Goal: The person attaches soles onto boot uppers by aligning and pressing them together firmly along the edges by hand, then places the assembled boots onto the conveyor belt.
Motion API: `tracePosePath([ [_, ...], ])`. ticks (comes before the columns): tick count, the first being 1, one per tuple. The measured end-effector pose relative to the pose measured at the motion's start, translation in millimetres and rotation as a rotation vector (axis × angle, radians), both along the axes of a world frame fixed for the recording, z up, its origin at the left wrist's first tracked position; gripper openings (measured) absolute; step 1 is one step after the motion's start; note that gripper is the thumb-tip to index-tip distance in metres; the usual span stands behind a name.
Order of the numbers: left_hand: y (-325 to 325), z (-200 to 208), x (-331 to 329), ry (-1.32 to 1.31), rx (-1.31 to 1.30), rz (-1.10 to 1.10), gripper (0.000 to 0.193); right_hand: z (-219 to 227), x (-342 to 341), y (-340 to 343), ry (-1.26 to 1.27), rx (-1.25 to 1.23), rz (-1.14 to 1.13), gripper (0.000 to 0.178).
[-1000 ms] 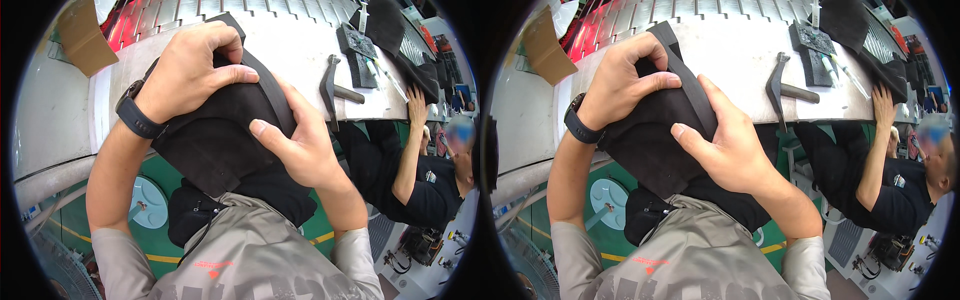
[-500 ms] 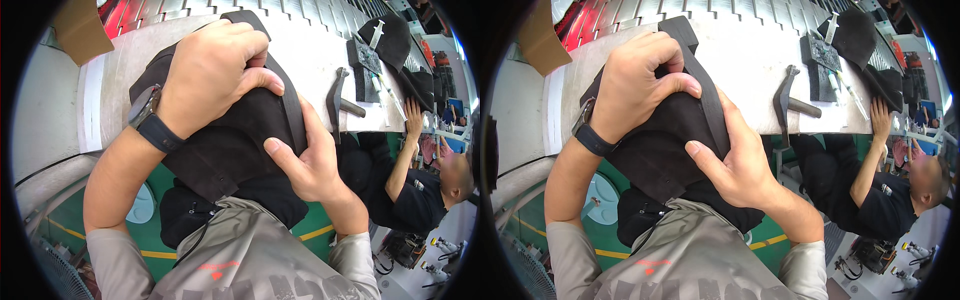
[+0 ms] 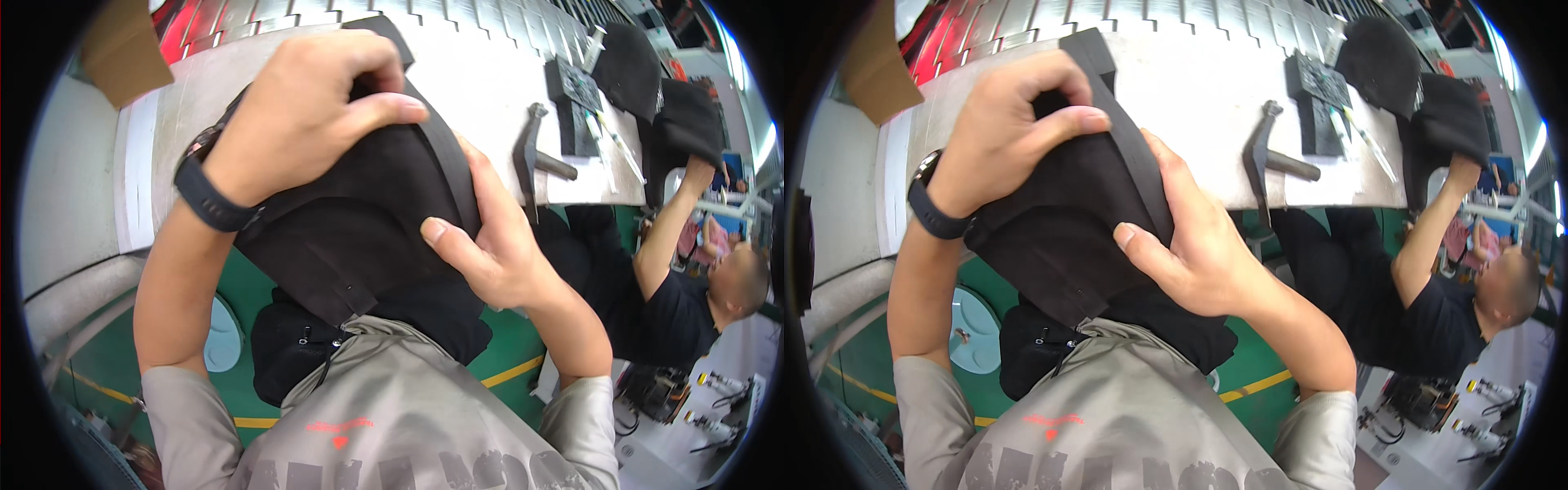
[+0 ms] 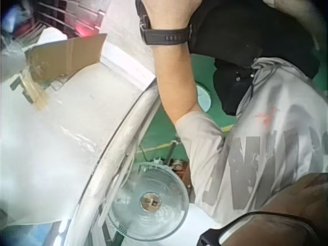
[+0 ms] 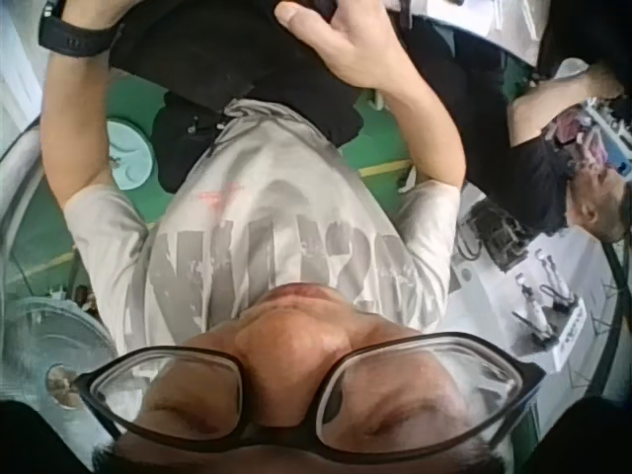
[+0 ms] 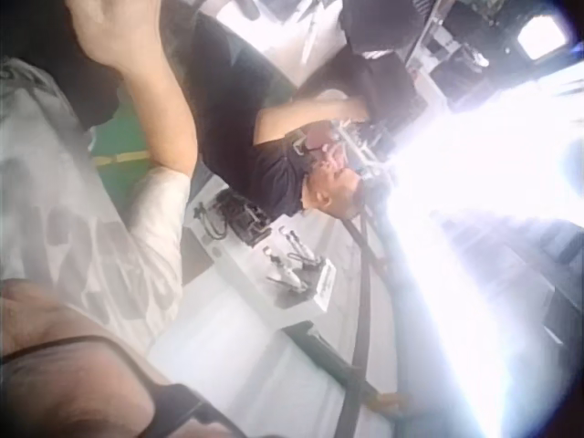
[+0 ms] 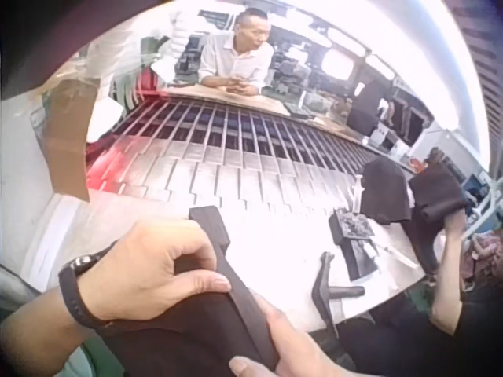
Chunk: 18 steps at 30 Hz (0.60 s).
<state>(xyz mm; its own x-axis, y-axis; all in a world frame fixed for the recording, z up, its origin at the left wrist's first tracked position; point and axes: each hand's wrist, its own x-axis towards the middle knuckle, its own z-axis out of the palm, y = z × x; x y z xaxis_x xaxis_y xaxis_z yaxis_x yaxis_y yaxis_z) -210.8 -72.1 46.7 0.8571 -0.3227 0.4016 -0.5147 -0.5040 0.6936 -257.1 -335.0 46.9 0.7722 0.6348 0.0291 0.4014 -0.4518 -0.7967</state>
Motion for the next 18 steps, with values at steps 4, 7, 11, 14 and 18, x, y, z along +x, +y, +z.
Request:
tracePosePath([
  [4,8.3,5.3,-18.2,-0.049,0.147,0.021,0.051,-29.9,-31.4,-5.1,0.301,0.427,-0.174,0.101],
  [7,3.1,-5.7,-34.7,-0.089,0.375,0.091,0.093,-38.0,-43.8,-7.2,0.273,0.491,-0.231,0.104],
  [11,2.9,-10.9,-35.8,-0.105,0.476,0.100,0.112,-31.0,-46.2,-1.4,0.037,0.281,-0.247,0.101],
  [14,3.1,-11.1,-36.1,-0.119,0.508,0.088,0.112,-22.8,-45.6,-0.7,-0.102,0.149,-0.251,0.100],
  [18,8.3,-17.3,-37.1,-0.151,0.533,0.108,0.111,-19.0,-41.3,-6.7,-0.106,0.073,-0.193,0.100],
])
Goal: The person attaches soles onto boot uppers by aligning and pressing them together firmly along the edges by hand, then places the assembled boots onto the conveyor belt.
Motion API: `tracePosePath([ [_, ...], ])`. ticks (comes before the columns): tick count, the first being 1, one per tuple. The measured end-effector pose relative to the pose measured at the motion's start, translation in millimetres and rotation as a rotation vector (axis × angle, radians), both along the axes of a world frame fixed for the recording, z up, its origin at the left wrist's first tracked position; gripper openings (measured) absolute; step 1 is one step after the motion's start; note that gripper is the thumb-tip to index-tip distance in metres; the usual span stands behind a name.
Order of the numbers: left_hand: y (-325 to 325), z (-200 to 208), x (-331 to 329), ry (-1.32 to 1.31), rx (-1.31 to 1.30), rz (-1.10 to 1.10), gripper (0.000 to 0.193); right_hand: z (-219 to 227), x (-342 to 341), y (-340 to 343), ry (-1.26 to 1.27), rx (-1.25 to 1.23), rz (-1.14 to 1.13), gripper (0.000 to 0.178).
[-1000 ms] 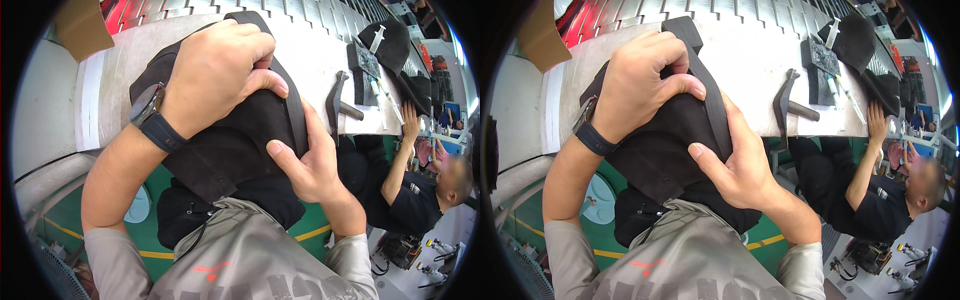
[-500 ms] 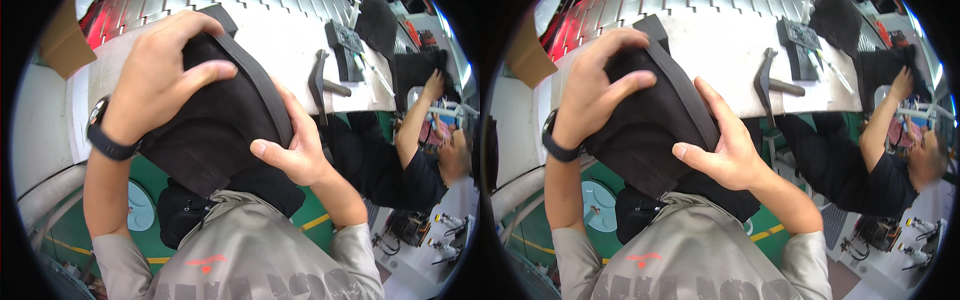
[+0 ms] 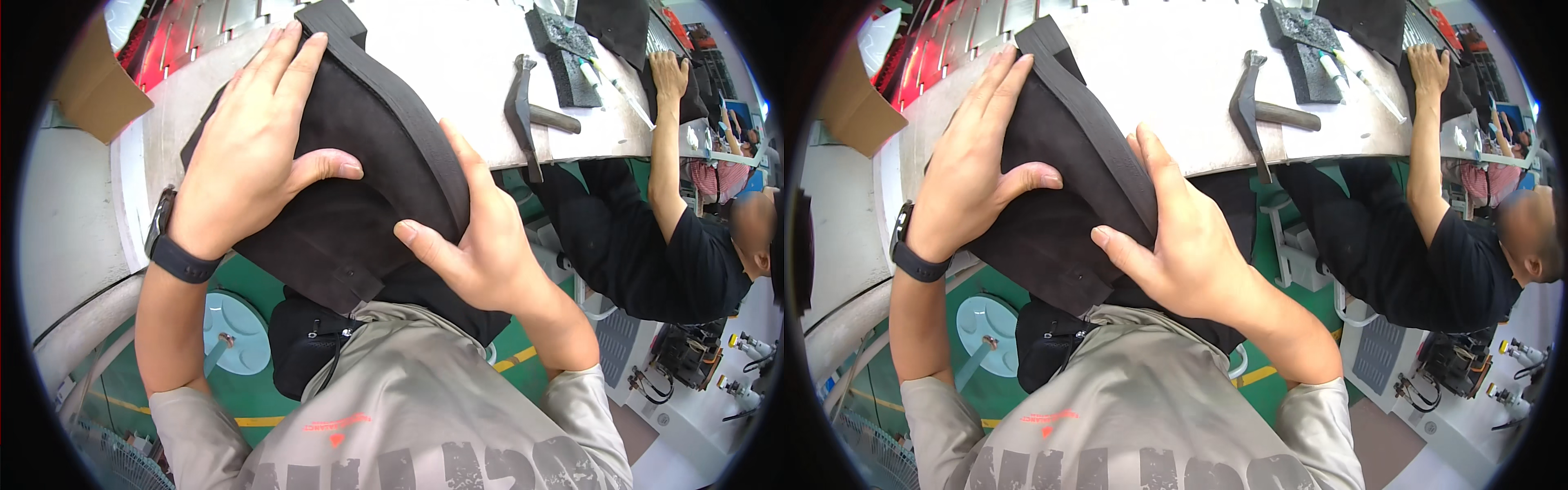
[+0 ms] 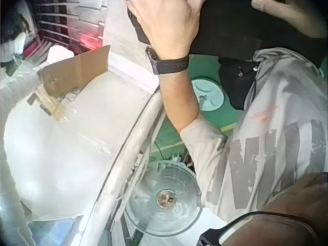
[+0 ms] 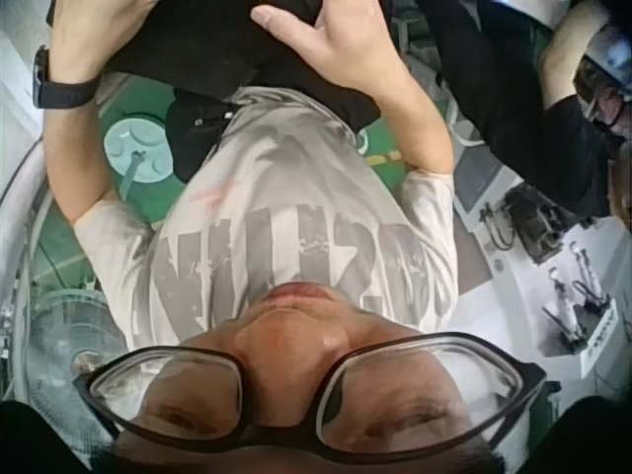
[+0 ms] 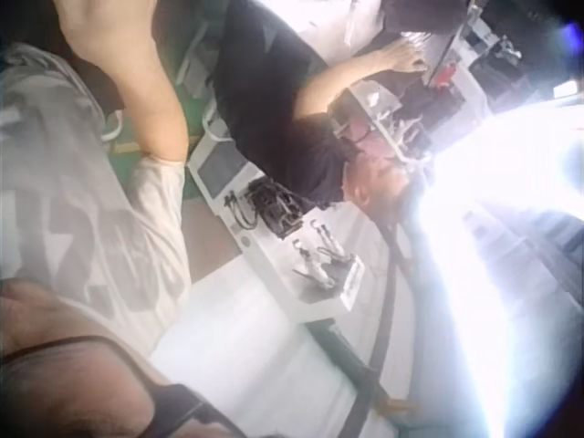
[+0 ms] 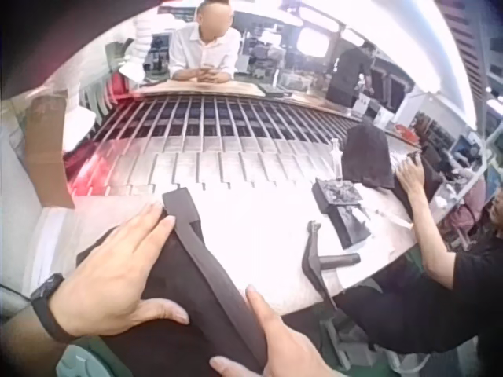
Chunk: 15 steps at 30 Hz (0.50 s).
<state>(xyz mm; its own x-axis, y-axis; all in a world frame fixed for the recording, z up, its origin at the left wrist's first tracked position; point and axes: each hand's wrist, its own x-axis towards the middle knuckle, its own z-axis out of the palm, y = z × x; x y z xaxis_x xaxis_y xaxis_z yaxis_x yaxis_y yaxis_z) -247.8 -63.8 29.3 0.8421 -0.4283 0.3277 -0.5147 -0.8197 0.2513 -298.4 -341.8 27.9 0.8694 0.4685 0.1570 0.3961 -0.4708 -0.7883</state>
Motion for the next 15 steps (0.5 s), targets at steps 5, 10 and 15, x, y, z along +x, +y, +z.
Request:
tracePosePath([
  [5,24.6,13.8,23.6,0.113,-0.112,-0.071,0.095,14.2,3.2,7.9,0.121,-0.009,-0.115,0.099],
  [10,81.7,3.4,71.4,0.693,-0.314,0.130,0.093,1.0,3.8,13.3,0.024,0.028,-0.017,0.094],
  [15,64.1,30.0,75.4,0.860,-0.647,-0.114,0.096,-19.9,8.6,2.5,-0.243,0.054,0.027,0.092],
])
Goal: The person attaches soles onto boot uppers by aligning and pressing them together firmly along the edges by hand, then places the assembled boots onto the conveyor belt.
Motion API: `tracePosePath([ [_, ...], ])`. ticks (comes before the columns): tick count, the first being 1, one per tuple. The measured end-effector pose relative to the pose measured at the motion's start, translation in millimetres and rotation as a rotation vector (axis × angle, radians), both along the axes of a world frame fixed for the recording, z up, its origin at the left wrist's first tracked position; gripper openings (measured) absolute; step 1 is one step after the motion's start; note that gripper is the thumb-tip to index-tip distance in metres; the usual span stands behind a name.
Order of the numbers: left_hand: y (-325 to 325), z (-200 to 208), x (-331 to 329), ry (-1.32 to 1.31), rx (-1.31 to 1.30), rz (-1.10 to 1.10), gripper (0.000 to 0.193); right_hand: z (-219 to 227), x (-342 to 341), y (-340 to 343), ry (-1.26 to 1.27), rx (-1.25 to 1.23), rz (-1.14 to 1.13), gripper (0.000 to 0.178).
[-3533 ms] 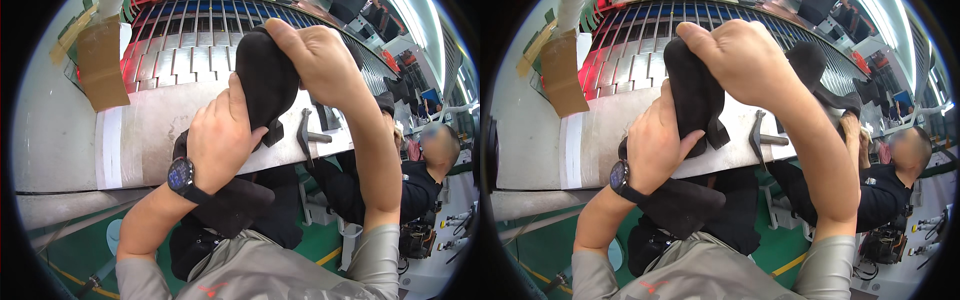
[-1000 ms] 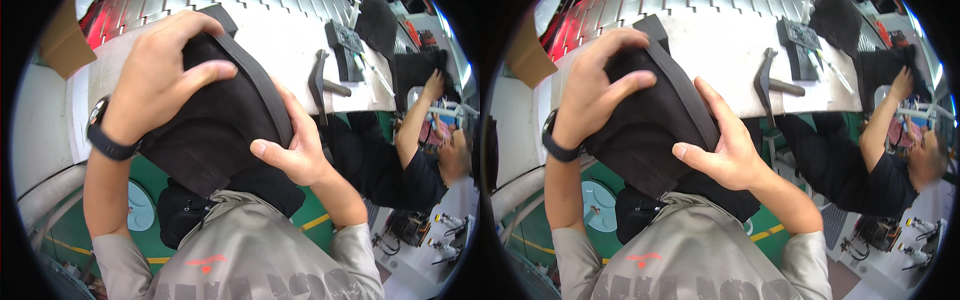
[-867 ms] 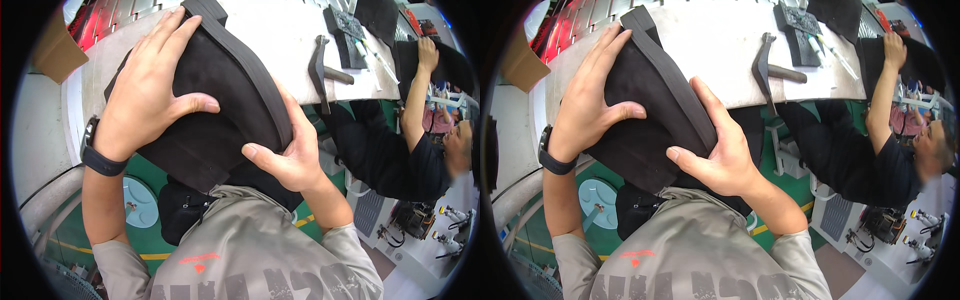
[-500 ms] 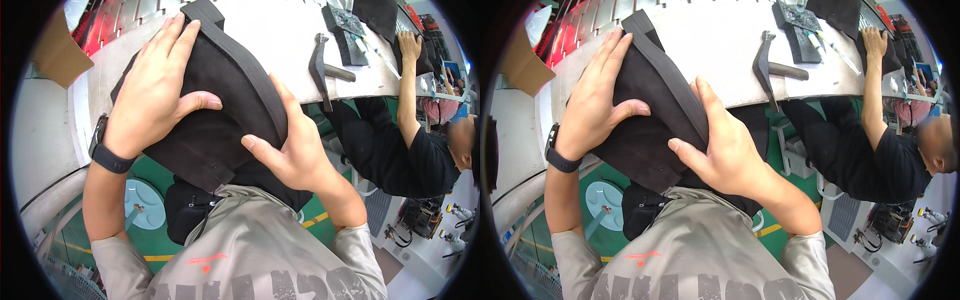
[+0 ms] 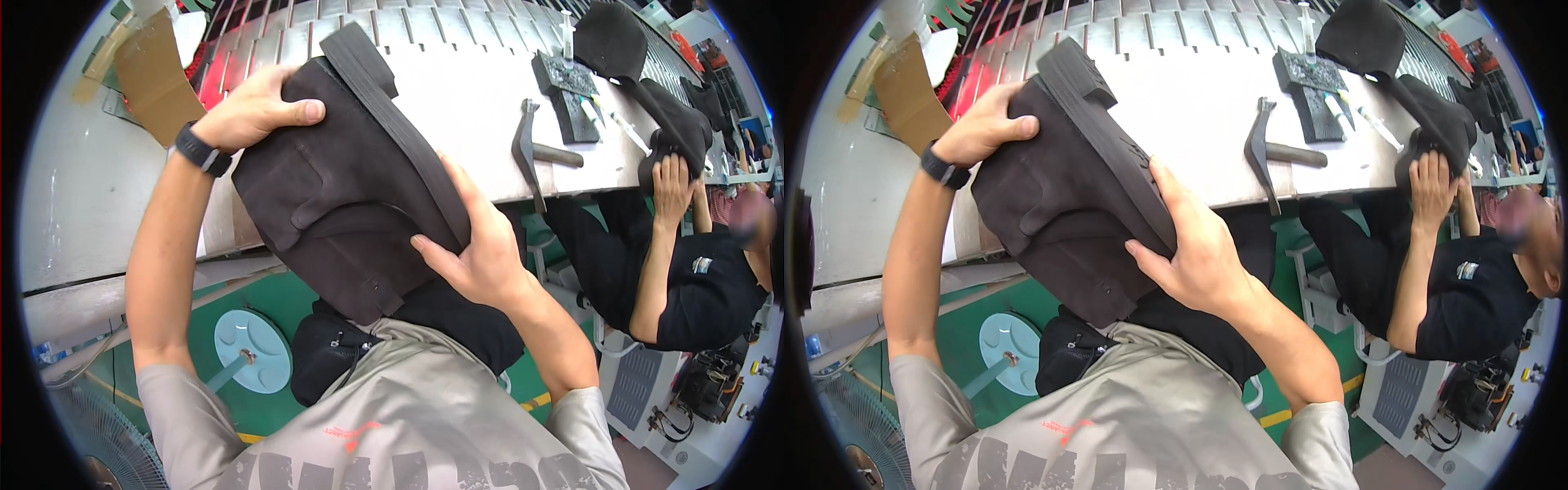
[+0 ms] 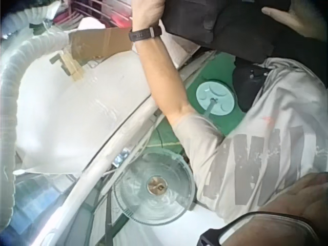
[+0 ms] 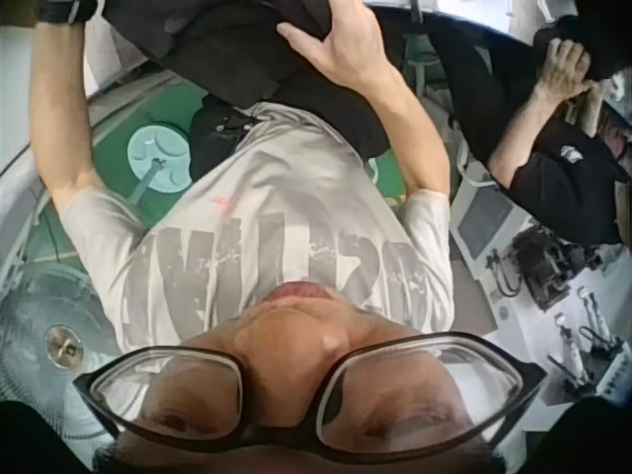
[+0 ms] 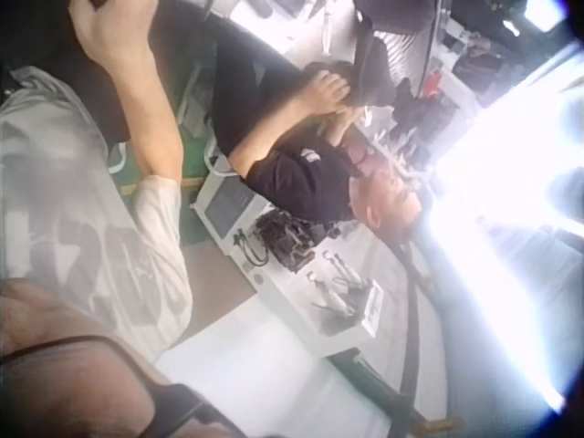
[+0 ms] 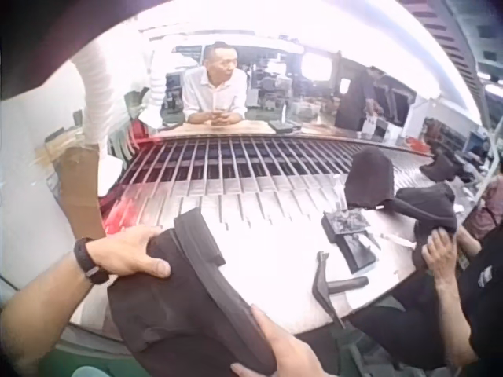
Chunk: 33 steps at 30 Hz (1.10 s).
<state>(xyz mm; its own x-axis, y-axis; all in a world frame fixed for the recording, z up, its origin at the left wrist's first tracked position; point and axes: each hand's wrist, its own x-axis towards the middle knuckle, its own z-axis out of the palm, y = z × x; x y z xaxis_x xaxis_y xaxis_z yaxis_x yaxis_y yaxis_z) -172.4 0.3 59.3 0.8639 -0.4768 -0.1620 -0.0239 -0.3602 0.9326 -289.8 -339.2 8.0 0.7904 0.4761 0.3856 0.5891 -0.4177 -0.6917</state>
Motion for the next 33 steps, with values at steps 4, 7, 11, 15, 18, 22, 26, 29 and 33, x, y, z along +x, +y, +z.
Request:
tracePosePath([
  [4,-23.6,103.5,-15.0,-0.448,0.203,0.040,0.089,4.9,24.3,-6.3,-0.133,0.143,0.040,0.093],
  [7,-108.4,172.6,-58.8,-0.667,0.909,0.065,0.083,13.0,77.9,-5.2,0.339,0.559,0.110,0.076],
  [11,-124.2,173.2,-48.4,-0.752,0.952,0.014,0.085,79.5,154.6,9.0,0.595,1.070,0.486,0.056],
  [15,-128.6,180.0,-44.0,-0.822,0.779,-0.157,0.081,136.8,174.2,23.0,0.657,0.907,0.630,0.045],
  [18,-116.4,175.6,-28.7,-0.669,0.647,-0.214,0.077,126.3,162.8,46.0,0.585,0.994,0.420,0.040],
  [22,-111.4,153.9,-19.3,-0.907,0.576,-0.240,0.078,81.9,164.4,29.3,0.466,1.476,0.496,0.037],
  [26,-130.5,132.2,-18.1,-1.110,0.553,-0.177,0.079,72.8,179.2,24.8,0.390,1.519,0.477,0.034],
  [29,-118.9,150.1,-28.6,-1.040,0.635,-0.160,0.080,92.5,169.0,51.0,0.394,1.557,0.459,0.032],
  [33,-131.5,162.5,-26.5,-0.809,0.700,-0.164,0.076,87.7,174.9,43.3,0.370,1.480,0.349,0.031],
])
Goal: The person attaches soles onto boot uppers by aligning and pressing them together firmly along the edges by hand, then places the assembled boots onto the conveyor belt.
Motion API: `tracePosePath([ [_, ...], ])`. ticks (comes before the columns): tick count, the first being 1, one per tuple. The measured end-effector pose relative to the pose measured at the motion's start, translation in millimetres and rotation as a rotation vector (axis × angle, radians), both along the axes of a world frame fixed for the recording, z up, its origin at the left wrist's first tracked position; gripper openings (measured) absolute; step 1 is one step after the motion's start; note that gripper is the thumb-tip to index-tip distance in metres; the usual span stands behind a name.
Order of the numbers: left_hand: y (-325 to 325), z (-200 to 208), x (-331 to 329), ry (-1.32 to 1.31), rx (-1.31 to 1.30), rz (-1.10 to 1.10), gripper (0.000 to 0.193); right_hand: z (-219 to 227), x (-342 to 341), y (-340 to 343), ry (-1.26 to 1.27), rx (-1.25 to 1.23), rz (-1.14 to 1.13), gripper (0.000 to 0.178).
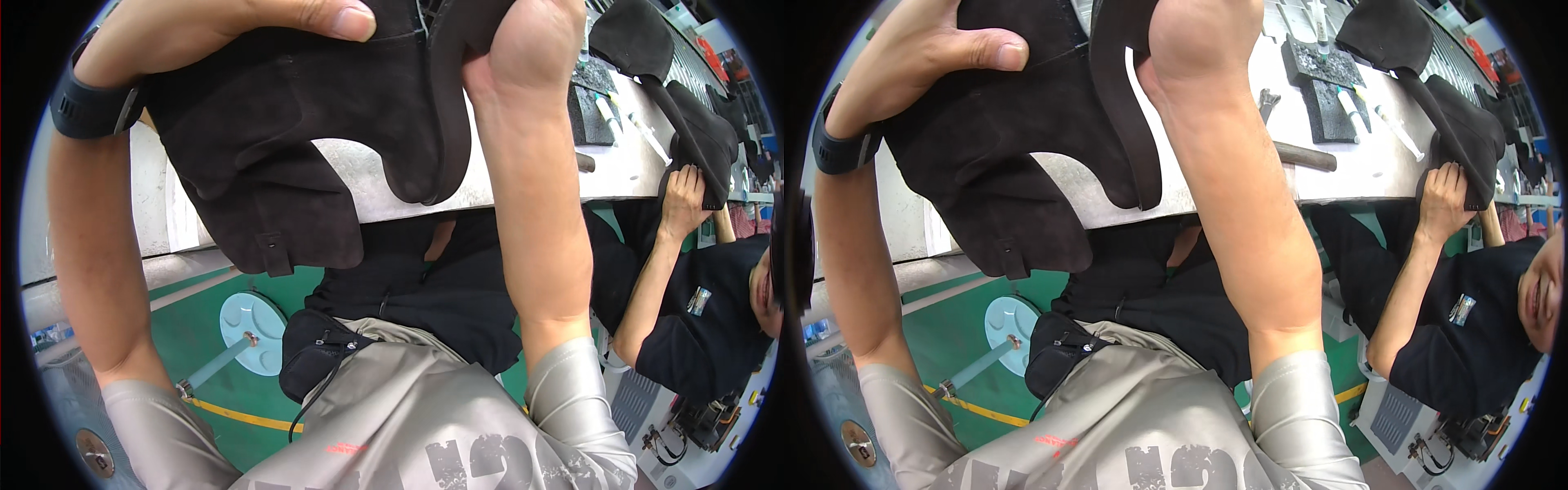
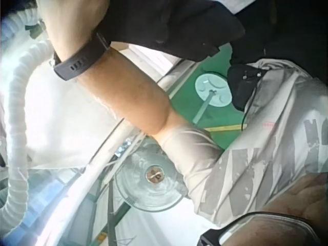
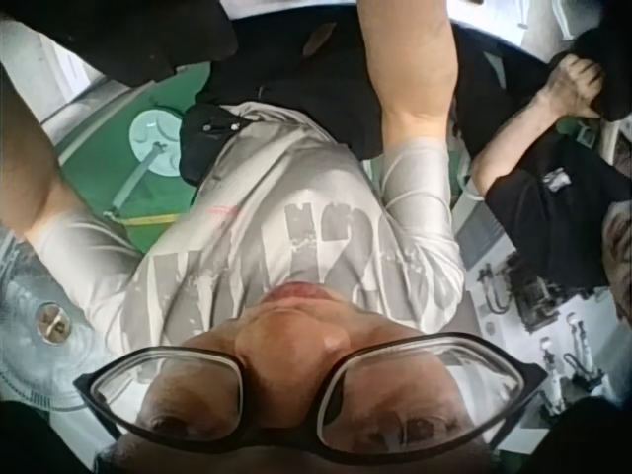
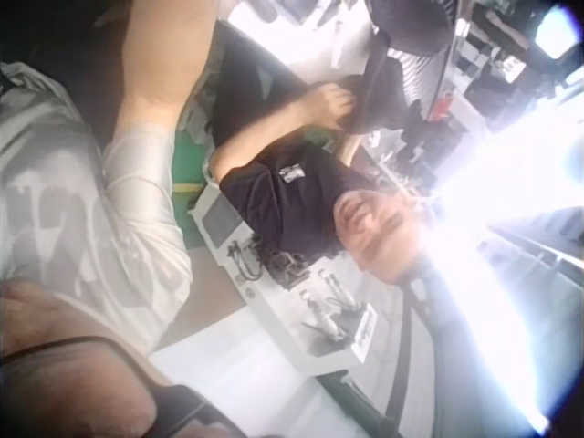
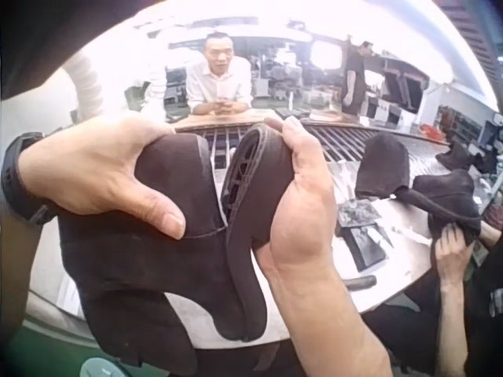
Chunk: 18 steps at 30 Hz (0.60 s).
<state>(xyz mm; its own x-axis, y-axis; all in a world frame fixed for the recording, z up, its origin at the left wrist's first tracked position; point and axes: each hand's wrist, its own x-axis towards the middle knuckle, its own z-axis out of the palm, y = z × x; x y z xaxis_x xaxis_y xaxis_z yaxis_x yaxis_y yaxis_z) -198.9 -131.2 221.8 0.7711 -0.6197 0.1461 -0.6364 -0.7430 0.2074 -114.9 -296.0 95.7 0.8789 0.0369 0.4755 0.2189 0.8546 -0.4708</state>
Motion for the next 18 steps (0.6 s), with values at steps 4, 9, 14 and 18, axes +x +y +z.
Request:
tracePosePath([
  [4,11.9,0.1,4.1,0.003,-0.098,0.015,0.078,1.9,-4.3,-7.3,-0.127,0.002,0.133,0.032],
  [9,-3.6,8.5,-10.7,-0.124,0.179,0.202,0.087,23.6,-17.4,1.3,0.105,-0.276,-0.044,0.037],
  [14,34.6,-14.8,27.2,-0.023,-0.077,0.116,0.089,26.3,-23.6,-7.5,0.011,-0.398,-0.032,0.036],
  [18,39.8,-17.0,20.6,-0.170,-0.021,0.134,0.090,19.6,-20.2,-2.1,0.129,-0.310,-0.081,0.037],
])
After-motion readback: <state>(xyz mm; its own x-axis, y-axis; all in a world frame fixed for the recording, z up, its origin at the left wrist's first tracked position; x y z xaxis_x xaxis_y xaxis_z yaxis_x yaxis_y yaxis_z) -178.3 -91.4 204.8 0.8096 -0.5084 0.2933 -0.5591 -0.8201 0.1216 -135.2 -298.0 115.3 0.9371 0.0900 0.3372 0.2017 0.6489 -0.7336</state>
